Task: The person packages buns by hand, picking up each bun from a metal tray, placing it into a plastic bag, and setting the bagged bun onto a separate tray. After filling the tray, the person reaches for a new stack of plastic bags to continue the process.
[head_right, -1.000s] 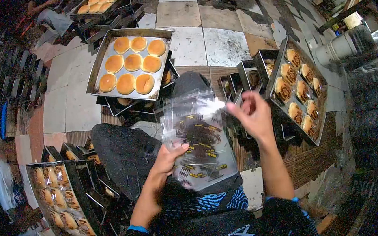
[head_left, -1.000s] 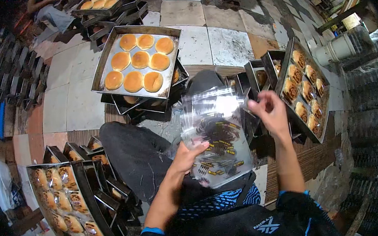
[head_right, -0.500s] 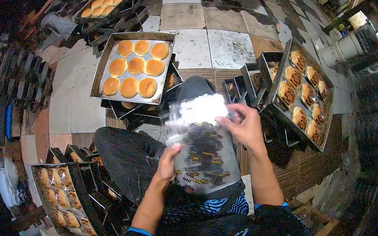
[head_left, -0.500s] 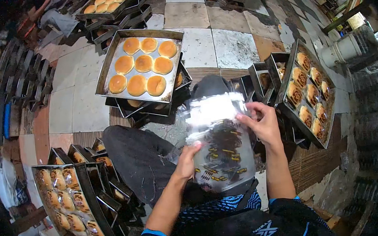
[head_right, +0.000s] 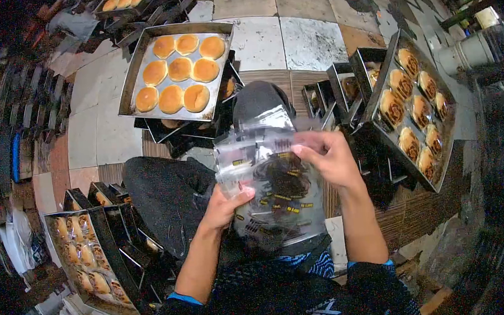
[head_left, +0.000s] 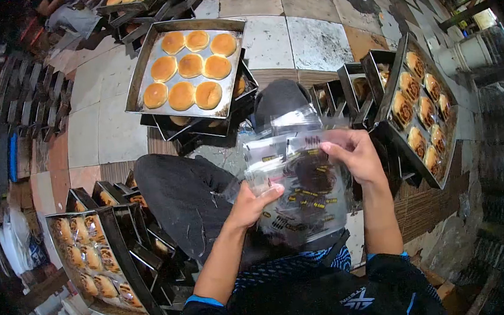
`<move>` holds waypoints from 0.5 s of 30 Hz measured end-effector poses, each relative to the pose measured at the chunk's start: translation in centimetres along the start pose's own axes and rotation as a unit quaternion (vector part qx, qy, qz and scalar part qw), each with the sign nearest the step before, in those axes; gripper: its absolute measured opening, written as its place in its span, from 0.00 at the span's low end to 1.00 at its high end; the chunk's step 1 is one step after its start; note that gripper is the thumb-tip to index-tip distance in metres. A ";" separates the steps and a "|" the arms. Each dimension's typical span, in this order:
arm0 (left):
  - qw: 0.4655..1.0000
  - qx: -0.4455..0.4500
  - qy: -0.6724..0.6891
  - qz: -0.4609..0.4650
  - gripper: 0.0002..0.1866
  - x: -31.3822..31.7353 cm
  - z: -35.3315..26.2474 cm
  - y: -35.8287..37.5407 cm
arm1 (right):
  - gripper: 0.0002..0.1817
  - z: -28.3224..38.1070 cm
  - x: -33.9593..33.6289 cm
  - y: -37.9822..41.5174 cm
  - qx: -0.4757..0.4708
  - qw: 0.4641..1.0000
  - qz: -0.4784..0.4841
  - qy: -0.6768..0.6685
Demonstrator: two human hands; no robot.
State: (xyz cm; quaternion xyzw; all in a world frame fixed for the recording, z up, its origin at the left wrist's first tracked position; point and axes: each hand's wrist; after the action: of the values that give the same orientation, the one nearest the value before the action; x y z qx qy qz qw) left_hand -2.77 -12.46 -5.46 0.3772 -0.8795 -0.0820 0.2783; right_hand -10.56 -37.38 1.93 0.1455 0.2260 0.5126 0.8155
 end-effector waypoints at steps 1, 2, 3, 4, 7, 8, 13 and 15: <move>1.000 -0.002 -0.001 0.001 0.21 0.4 -0.5 0.1 | 0.15 -0.1 -0.2 -0.3 0.001 1.000 -0.001 -0.001; 0.999 0.025 0.018 0.013 0.22 0.7 -1.0 0.2 | 0.13 -0.2 -0.3 -0.6 -0.098 0.994 -0.038 0.021; 0.998 0.053 0.036 0.024 0.24 0.9 -1.1 0.4 | 0.12 -0.2 -0.4 -0.8 -0.197 0.977 -0.075 0.043; 0.998 0.054 0.038 0.024 0.24 0.5 -0.8 0.5 | 0.09 0.9 -0.3 -0.5 -0.200 0.977 -0.078 -0.008; 0.998 0.028 0.047 0.044 0.25 -1.2 0.6 0.5 | 0.08 0.5 -2.0 -0.3 -0.136 0.980 -0.126 -0.068; 0.997 0.016 0.062 0.033 0.25 -1.4 0.9 0.6 | 0.10 0.3 -2.4 0.1 -0.144 0.978 -0.119 -0.093; 0.998 0.008 0.063 -0.003 0.30 -0.7 0.6 0.9 | 0.14 -0.1 -6.7 3.1 -0.088 0.984 -0.079 -0.131; 0.997 0.041 0.067 -0.002 0.29 0.0 0.1 0.9 | 0.16 -1.7 -8.1 4.6 -0.149 0.957 -0.043 -0.243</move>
State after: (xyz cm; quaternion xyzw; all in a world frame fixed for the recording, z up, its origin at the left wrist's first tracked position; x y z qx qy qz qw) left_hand -3.38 -11.84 -5.18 0.3951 -0.8605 -0.0212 0.3209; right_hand -17.96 -42.73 4.44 0.1322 -0.0521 0.4541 0.8796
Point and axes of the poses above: each hand's wrist, its own y-axis away from the middle knuckle, its own x-axis out of the palm, z = x × y, and after that the axes turned 5 degrees about x, right-handed
